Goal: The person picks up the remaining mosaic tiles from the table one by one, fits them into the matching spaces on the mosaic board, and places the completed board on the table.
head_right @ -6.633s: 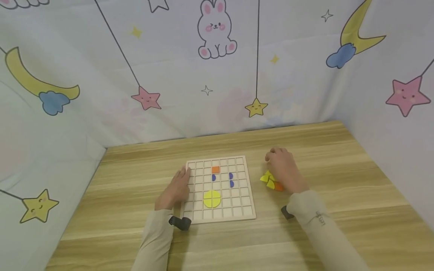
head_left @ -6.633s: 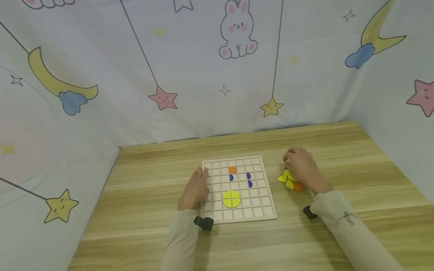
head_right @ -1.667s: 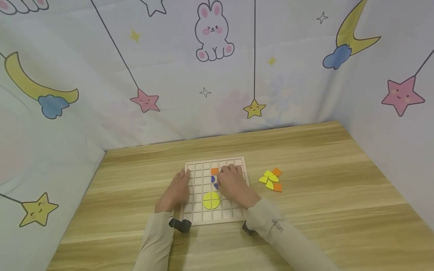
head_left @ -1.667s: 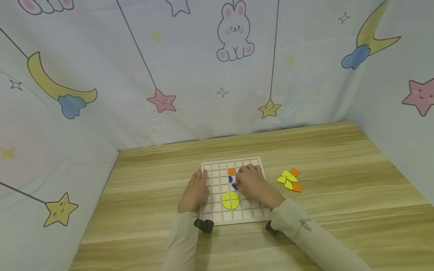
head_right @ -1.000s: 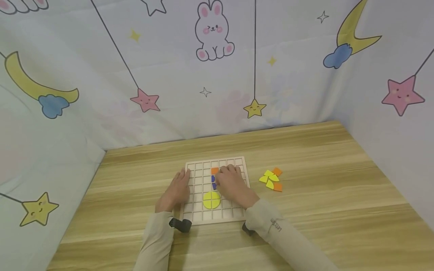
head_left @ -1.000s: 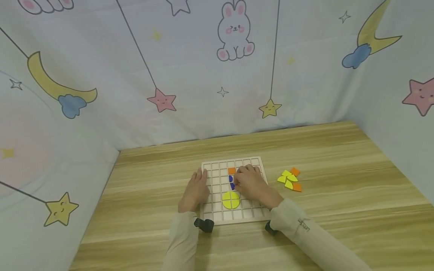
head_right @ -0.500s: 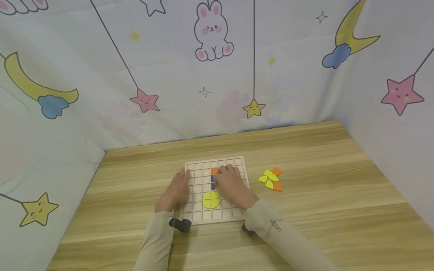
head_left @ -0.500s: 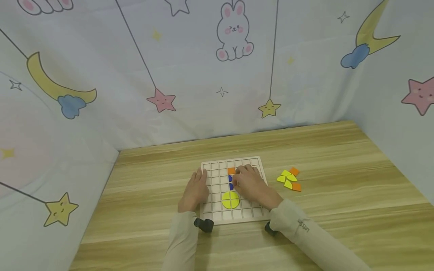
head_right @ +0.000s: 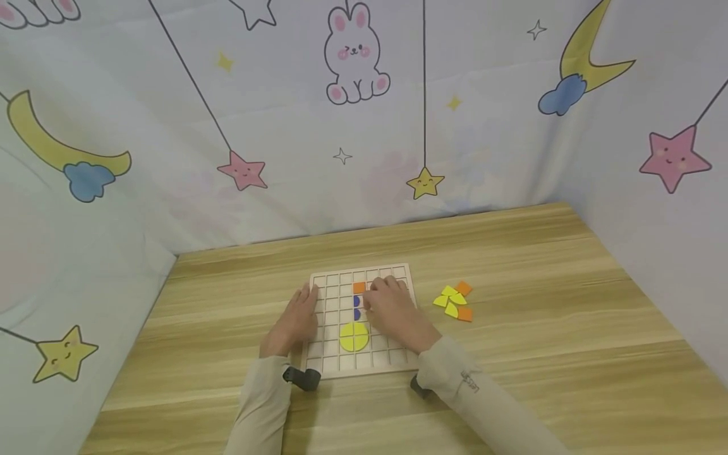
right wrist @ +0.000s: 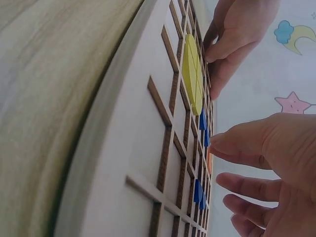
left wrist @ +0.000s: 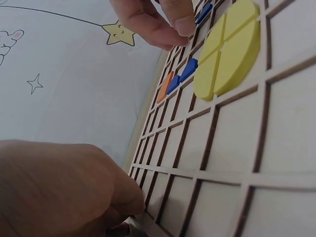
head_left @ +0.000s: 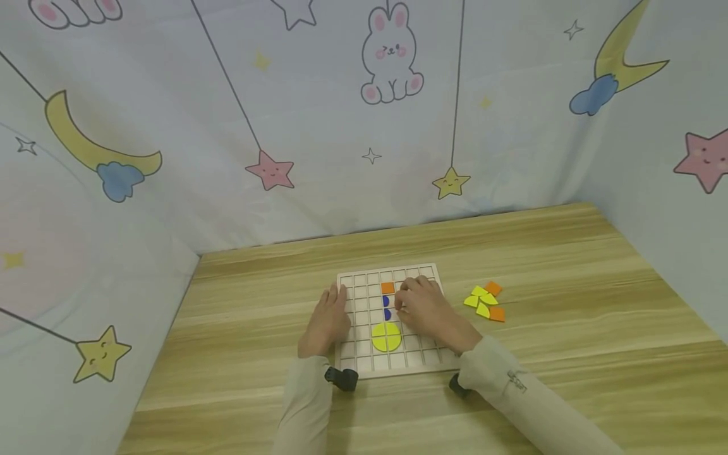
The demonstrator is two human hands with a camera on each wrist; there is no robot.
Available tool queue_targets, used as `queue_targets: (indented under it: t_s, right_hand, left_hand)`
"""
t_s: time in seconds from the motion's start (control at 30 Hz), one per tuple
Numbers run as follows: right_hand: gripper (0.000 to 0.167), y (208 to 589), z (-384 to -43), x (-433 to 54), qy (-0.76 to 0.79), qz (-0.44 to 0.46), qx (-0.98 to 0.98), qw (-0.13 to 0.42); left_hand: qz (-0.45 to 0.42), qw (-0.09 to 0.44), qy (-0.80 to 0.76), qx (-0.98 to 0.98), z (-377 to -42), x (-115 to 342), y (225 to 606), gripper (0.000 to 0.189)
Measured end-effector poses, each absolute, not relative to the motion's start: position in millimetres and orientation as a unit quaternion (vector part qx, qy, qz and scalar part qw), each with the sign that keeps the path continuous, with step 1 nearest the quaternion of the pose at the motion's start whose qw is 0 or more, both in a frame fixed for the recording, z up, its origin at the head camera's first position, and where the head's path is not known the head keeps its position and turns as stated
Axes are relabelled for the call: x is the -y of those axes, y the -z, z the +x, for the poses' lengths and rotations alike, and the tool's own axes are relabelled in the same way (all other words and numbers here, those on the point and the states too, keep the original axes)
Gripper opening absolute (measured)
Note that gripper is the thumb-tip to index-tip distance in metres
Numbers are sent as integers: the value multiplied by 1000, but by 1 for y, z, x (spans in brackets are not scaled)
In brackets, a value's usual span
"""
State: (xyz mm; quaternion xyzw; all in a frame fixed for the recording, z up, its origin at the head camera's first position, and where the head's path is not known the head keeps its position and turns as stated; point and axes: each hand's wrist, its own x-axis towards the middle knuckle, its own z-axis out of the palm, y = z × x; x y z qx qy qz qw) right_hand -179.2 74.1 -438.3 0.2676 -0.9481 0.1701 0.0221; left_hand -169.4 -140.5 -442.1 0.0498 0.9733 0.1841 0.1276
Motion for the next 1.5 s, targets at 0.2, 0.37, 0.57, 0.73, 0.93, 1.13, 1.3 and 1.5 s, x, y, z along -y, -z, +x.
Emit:
queue_targets:
  t_s: [0.2, 0.37, 0.57, 0.73, 0.93, 1.13, 1.3, 1.5]
  right_hand:
    - [4, 438, -177, -79, -169, 262, 950, 28]
    - [4, 440, -177, -85, -178, 261, 948, 38]
    - [3, 440, -178, -91, -176, 251, 951, 42]
    - [2, 440, -179, -96, -170, 240, 955, 39]
    - [5, 442, -178, -104, -177, 228, 956, 52]
    - [5, 443, -178, -111, -187, 219, 956, 55]
    - [4, 442, -181, -120, -185, 213, 958, 51]
    - [6, 440, -184, -133, -190, 204, 959, 47]
  left_hand:
    - [53, 126, -180, -974, -168, 141, 443, 60]
    - [50, 126, -182, -974, -168, 141, 443, 60]
    - [46, 125, -181, -975, -168, 141, 443, 59]
    - [47, 126, -181, -974, -169, 140, 443, 59]
    - [50, 129, -175, -975, -168, 141, 443, 59]
    - [57, 125, -174, -975, -169, 142, 444, 59]
    - [64, 119, -171, -976, -170, 141, 444, 59]
    - [58, 122, -175, -975, -169, 141, 443, 59]
